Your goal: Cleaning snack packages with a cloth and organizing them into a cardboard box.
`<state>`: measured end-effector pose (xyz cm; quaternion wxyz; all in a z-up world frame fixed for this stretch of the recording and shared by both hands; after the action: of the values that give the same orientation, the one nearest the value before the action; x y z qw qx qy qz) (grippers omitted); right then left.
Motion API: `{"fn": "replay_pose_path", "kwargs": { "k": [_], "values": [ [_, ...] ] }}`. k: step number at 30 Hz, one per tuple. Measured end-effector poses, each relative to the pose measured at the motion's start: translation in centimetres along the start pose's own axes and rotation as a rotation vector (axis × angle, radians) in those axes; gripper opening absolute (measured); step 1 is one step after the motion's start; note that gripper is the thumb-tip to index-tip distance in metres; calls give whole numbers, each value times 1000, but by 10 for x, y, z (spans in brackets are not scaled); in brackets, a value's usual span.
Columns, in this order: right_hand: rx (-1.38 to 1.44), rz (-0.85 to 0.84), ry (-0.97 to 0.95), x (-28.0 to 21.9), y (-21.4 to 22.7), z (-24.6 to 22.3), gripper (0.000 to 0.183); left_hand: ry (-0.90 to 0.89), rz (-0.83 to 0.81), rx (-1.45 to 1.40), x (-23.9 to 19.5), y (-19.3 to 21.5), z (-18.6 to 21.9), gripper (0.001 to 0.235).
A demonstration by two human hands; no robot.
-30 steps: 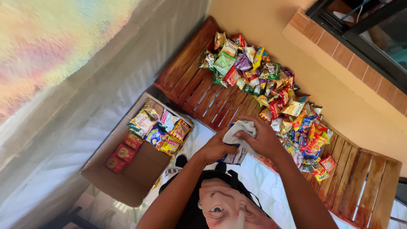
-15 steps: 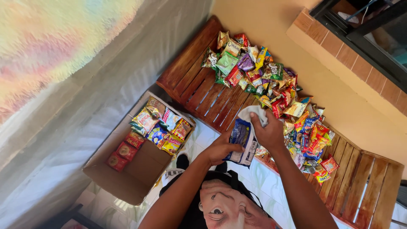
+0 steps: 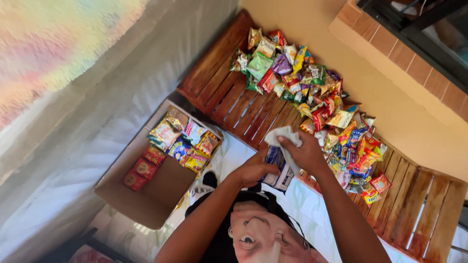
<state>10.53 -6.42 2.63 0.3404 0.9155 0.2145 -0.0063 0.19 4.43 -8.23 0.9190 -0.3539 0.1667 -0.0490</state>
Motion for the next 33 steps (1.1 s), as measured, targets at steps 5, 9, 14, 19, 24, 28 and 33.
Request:
{"fn": "replay_pose_path", "kwargs": {
  "k": [5,9,14,19,24,28,33],
  "values": [
    [10,289,59,-6,13,-7,34,-3,3,-53,-4,-21,30,56],
    [183,398,169,-19,31,-26,36,212,99,-565,-6,-43,51,53],
    [-160,189,554,-53,14,-55,47,49,139,-662,32,-23,19,63],
    [-316,38,851,-69,12,-44,61,184,381,-738,52,6,-11,67],
    [-280,-16,878,-64,26,5,63,127,412,-718,47,-16,7,65],
    [16,82,605,-51,38,7,44,-38,398,-606,19,-49,54,59],
    [84,375,250,-24,55,21,20,-175,550,-207,17,-62,52,30]
  ]
}}
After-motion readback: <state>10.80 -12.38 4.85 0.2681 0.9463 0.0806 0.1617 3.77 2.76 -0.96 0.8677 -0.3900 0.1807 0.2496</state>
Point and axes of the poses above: each hand's wrist, its own x-axis towards the middle knuckle, its own y-axis out of the back of the hand, z = x × y, the point moved 4 cm from there along x, towards the middle knuckle, and after that the axes turned 6 degrees about z, right-handed, at the moved point
